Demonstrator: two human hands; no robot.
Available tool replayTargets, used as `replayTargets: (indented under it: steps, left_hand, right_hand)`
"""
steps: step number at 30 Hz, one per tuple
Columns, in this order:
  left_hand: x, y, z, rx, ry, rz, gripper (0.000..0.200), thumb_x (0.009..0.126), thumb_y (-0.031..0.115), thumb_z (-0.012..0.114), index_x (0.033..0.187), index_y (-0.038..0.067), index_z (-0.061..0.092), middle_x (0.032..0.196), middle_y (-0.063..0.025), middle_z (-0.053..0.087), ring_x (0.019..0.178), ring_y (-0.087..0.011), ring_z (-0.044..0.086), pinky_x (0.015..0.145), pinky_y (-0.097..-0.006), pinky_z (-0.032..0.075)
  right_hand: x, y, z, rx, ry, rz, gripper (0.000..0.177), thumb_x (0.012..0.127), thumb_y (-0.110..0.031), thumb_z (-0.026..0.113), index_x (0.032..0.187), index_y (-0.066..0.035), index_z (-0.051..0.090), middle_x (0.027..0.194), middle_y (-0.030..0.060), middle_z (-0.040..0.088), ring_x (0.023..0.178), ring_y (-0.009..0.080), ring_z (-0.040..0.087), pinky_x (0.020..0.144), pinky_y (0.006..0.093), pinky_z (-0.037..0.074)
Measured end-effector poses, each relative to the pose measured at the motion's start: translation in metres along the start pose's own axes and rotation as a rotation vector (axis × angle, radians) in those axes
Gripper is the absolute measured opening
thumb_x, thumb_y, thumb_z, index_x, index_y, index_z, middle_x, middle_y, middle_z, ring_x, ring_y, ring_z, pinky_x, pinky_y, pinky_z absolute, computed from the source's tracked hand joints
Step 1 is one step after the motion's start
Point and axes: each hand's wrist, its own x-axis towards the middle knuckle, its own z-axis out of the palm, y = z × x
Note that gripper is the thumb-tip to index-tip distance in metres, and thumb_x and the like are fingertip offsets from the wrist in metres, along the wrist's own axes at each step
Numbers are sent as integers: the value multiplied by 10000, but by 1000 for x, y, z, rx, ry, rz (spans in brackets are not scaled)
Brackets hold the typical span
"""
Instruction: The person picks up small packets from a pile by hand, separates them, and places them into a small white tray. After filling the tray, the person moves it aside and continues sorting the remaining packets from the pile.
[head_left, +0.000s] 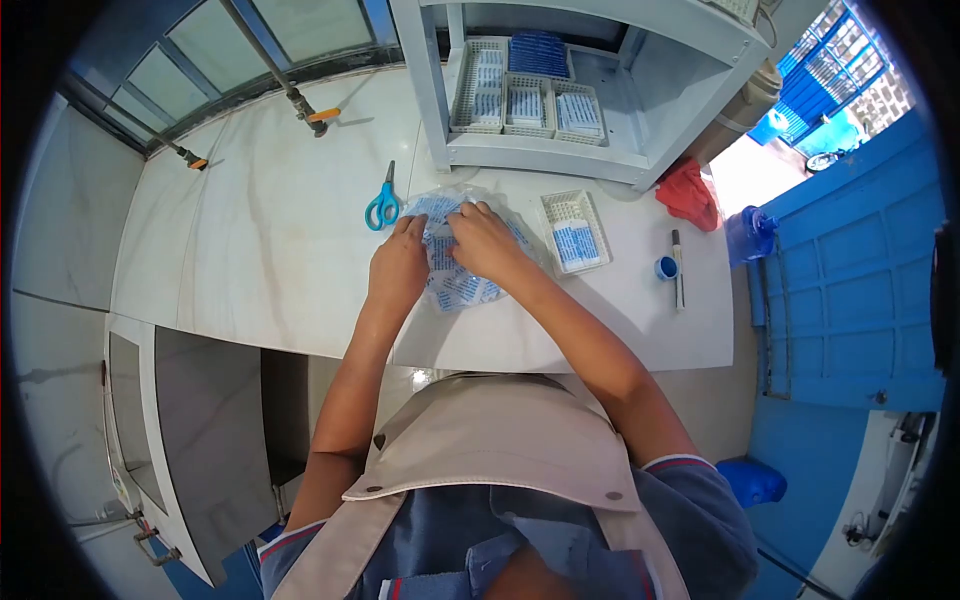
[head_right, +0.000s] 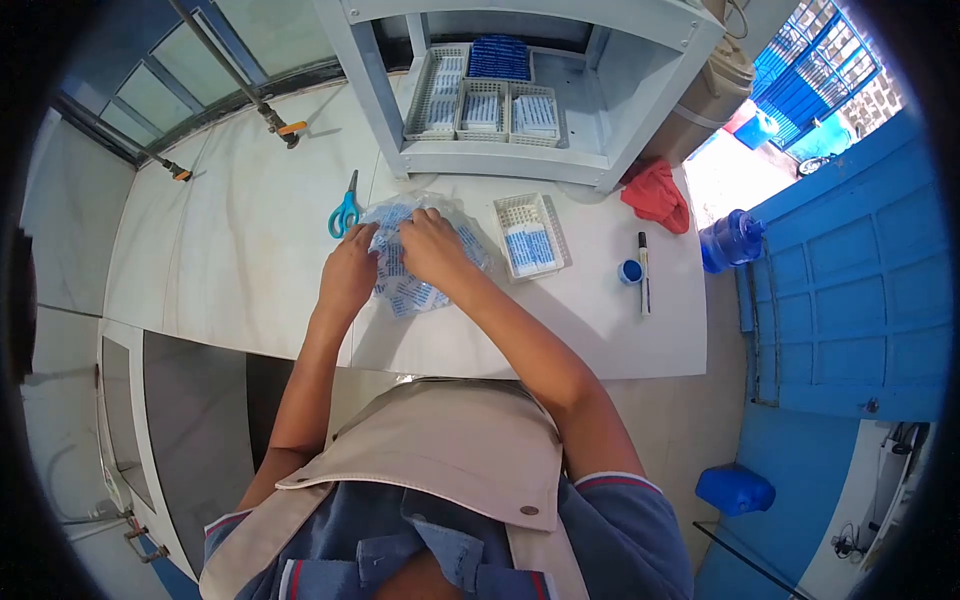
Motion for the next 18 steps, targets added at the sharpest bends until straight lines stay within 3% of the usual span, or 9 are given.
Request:
replayTargets:
  steps: [2, 5, 8, 9, 12, 13, 14, 15, 18]
  left_hand:
    - [-2, 0, 0, -62, -6, 17, 391, 776, 43, 615, 1158, 10, 541, 1149, -148, 565, 975, -369, 582, 799, -428, 483]
    - [-5, 3, -2, -106, -44, -18, 369, 773, 60, 630, 1132, 12, 561, 1137, -154, 571, 987, -371, 574, 816, -425, 474]
    - [-5, 2, 5, -179, 17, 53, 305, 778, 86, 648, 1065, -2, 590, 1025, -162, 611, 871, -331, 614, 761, -382, 482]
    - [-2, 3, 6, -243, 5, 22, 261, 788, 95, 653, 1021, -7, 594, 937, -146, 620, 792, -271, 610, 720, -342, 473]
    - [8, 6, 4, -420, -54, -75, 173, 814, 109, 655, 930, -6, 597, 793, -89, 619, 676, -153, 571, 640, -269, 442]
    - [10, 7, 3, -533, -104, -144, 138, 831, 114, 653, 884, -1, 596, 736, -48, 609, 640, -96, 536, 603, -236, 419]
    - [12, 7, 3, -534, -103, -142, 138, 831, 114, 653, 884, -1, 596, 736, -48, 609, 640, -96, 536, 603, -236, 419]
    - [14, 7, 3, -686, -81, -160, 113, 841, 110, 648, 865, 14, 595, 739, -14, 600, 649, -74, 522, 592, -222, 408]
    - [18, 10, 5, -925, -37, -195, 79, 856, 104, 639, 843, 38, 598, 734, 35, 583, 647, -44, 497, 571, -201, 386]
  right_hand:
    - [0, 3, 2, 84, -118, 57, 188, 700, -80, 665, 856, 9, 609, 950, 168, 610, 962, 347, 555, 867, 412, 451]
    - [-7, 5, 6, 186, -4, 21, 176, 705, -59, 641, 860, 12, 598, 935, 177, 625, 933, 355, 577, 823, 412, 460]
    - [-1, 5, -16, 466, -242, 210, 212, 704, -69, 649, 885, 27, 597, 902, 184, 643, 885, 371, 601, 763, 413, 466]
    - [1, 9, -19, 464, -240, 210, 212, 704, -69, 649, 885, 27, 597, 902, 184, 643, 885, 371, 601, 763, 413, 466]
    - [6, 21, -32, 539, -231, 159, 250, 724, -102, 685, 916, 34, 603, 833, 145, 658, 795, 279, 634, 681, 360, 470]
    - [7, 23, -40, 721, -299, 259, 246, 744, -116, 696, 922, 31, 610, 804, 107, 648, 761, 213, 615, 663, 315, 462]
    - [7, 24, -46, 901, -366, 360, 244, 763, -129, 707, 927, 28, 616, 775, 68, 639, 727, 147, 596, 645, 270, 454]
    - [7, 26, -46, 898, -364, 359, 244, 763, -129, 707, 927, 28, 616, 775, 68, 639, 727, 147, 596, 645, 270, 454]
    - [3, 27, -45, 1151, -234, 419, 171, 819, -120, 681, 910, 14, 627, 767, 13, 607, 696, 61, 535, 622, 209, 431]
